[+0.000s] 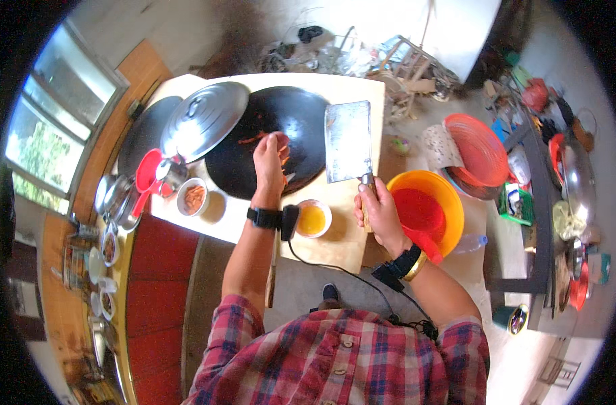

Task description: The person transfers cooked green vegetables from a wok into a bowl and places it on a table. They then chop carrots on a cutting board and stir-fry them in the wok, adding water and covering the wok to cook.

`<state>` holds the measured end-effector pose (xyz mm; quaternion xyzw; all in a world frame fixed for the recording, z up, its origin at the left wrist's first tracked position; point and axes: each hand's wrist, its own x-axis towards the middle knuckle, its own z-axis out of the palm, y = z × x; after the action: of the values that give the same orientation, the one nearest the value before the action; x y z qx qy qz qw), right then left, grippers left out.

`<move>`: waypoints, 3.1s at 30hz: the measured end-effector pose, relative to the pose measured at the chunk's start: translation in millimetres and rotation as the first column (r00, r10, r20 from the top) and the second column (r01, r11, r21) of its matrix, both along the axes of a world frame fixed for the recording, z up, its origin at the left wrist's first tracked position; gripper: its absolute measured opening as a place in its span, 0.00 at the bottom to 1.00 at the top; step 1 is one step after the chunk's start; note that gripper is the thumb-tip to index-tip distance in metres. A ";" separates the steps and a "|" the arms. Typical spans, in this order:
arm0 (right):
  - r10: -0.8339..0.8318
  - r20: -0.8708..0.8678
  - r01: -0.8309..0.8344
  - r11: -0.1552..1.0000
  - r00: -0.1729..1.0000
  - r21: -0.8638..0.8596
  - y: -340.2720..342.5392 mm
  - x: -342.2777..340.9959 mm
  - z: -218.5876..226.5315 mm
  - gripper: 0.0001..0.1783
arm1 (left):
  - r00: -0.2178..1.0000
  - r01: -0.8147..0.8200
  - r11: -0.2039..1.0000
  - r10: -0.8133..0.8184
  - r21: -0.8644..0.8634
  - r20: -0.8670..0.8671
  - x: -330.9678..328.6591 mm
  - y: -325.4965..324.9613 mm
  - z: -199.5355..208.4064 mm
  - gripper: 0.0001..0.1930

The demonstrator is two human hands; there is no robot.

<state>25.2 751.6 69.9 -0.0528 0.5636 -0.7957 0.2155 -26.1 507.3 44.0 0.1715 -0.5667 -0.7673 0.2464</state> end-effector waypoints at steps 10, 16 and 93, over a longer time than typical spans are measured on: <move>-0.190 -0.092 0.174 0.972 0.978 -0.157 245.1 19.4 21.5 0.07 | 0.888 0.457 0.876 -0.439 0.153 -0.140 5.4 275.9 17.8 0.13; -0.421 -0.158 0.426 0.905 0.893 -0.007 539.7 75.0 40.2 0.08 | 0.712 0.702 0.699 -0.697 0.136 -0.089 7.7 561.4 25.2 0.11; -0.155 -0.609 0.620 0.037 0.778 0.783 1436.8 2.2 -167.7 0.26 | 0.417 0.688 0.504 -0.863 0.522 0.283 -85.5 1329.3 -95.4 0.06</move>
<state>27.5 2188.4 -97.8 0.1114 0.9524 -0.2461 -0.1410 -111.5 1836.6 -51.3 0.1198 -0.4871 -0.7972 -0.3360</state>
